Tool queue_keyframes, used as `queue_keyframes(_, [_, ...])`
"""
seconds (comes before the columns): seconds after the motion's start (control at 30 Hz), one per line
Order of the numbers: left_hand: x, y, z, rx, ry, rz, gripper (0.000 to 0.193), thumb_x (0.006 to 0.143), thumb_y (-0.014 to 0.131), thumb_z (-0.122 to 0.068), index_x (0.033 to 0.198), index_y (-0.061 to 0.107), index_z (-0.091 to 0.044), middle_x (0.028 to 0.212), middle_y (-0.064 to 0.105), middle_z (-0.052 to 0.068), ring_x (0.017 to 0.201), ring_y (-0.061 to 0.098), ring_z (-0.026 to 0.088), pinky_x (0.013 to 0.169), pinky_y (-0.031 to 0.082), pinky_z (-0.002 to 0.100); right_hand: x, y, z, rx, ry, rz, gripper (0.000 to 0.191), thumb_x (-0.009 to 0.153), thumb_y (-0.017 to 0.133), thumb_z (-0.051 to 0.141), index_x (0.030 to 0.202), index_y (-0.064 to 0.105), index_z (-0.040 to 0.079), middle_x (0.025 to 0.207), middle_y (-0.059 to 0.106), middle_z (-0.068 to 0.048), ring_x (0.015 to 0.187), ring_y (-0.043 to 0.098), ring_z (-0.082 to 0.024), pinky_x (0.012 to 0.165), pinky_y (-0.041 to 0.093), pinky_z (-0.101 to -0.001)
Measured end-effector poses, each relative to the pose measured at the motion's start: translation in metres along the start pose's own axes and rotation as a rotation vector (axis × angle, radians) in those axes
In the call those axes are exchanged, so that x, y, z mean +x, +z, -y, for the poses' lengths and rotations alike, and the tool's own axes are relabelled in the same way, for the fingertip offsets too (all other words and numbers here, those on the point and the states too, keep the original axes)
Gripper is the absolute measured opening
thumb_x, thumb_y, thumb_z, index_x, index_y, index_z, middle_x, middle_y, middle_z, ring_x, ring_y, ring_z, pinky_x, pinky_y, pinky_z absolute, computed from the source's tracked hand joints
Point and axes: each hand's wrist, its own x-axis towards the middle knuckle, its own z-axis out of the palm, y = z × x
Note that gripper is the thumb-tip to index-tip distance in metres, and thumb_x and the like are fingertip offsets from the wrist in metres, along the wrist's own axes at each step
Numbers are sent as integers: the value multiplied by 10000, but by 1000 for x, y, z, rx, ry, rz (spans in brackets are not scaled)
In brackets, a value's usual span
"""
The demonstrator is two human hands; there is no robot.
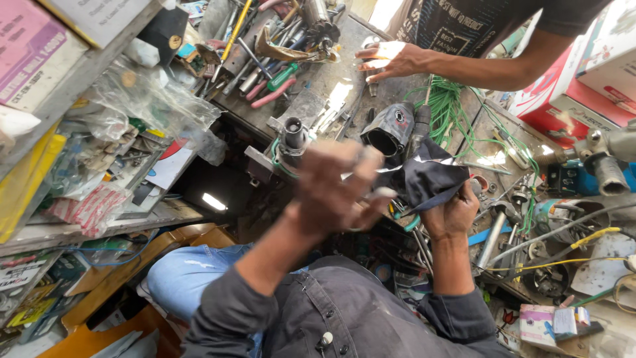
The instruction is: The person sits at a cluttered repair workbench and disassembles a power tool, handling its housing, chuck and small internal parts. They pick up and fit small components, pass parts with another person, and continue working on the tool body by hand.
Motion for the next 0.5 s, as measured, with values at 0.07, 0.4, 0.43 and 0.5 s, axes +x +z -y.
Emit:
queue_keyframes(0.07, [-18,31,-36,-267,-374,180,583,1105,523,-572,1378,595,-62,1286,600,164,1161,558,319,975,439,430,-7,6,-9,-125,-66,75,573,1181,333,380,1502,529,-52,1437,617,-184,1338,573,-343,1232,376,-505])
queue_keyframes(0.4, [-87,135,-61,-1417,-1658,58,965,857,471,-824,1376,535,-13,1221,606,116,1129,585,230,988,486,376,-35,22,-77,-1502,-426,440,1105,945,75,850,1521,474,-5,1515,500,-163,1464,429,-266,1257,275,-425])
queue_keyframes(0.43, [-90,135,-61,-1474,-1678,65,964,849,452,-833,1375,543,-31,1228,613,99,1125,587,209,988,479,348,-35,27,-77,-1558,-478,472,1131,926,39,856,1530,448,-8,1543,481,-164,1499,381,-276,1275,217,-436])
queue_keyframes(0.5, [-93,133,-59,-1613,-1715,66,896,867,445,-804,1365,550,-66,1252,626,60,1139,592,163,1005,473,310,-37,36,-76,-1672,-592,537,1182,887,-32,870,1547,395,-14,1600,442,-167,1571,286,-296,1312,103,-457])
